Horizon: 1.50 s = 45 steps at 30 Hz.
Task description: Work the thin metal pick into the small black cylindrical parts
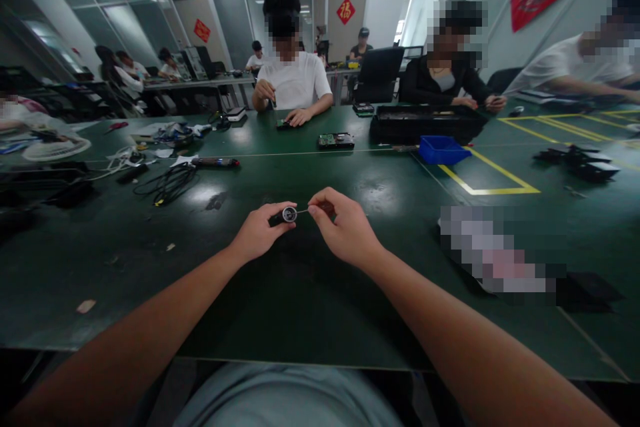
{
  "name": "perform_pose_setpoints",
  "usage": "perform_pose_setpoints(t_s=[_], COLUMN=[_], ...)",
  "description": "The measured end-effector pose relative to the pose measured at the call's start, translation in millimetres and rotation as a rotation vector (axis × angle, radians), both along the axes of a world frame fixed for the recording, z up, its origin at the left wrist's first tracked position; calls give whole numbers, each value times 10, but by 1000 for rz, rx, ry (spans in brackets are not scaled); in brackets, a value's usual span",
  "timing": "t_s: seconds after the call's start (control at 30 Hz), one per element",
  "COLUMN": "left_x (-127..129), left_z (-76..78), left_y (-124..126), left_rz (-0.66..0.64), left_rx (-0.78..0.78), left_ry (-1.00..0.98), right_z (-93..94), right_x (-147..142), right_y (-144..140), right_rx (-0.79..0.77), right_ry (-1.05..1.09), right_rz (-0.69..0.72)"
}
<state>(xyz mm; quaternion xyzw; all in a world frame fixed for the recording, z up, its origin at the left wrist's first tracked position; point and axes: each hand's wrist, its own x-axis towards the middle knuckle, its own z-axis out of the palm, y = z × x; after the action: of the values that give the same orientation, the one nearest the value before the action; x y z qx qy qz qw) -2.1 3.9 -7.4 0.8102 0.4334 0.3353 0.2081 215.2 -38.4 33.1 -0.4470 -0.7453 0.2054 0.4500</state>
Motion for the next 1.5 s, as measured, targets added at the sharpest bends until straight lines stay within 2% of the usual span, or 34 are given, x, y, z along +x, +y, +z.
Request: perform_pose_setpoints(t_s=[0.2,0.37,0.7,0.93,1.17,1.37,1.5], left_x=[14,16,20,13,11,20,22], left_z=[6,6,8,12,8,14,34], left_y=[-16,-18,-20,-18,-9,-25,-25], left_rz=[-10,-18,-18,-22,-9,-26,-10], left_rx=[-20,-12,-15,-23,-17,-27,-23], left_ry=[17,26,45,28,11,27,13], right_z=[21,19,1,21,1,-4,-13], right_x=[-15,-22,-18,-34,-29,-33,-44], right_y=[-15,-6,3,8,-17,-15,-1], right_rx=[-85,-85,-107,-128,-121,-211,-208], right_ry=[-3,7,18,31,19,107,213], right_rz=[-69,-123,-90,-143,-106,-99,-107])
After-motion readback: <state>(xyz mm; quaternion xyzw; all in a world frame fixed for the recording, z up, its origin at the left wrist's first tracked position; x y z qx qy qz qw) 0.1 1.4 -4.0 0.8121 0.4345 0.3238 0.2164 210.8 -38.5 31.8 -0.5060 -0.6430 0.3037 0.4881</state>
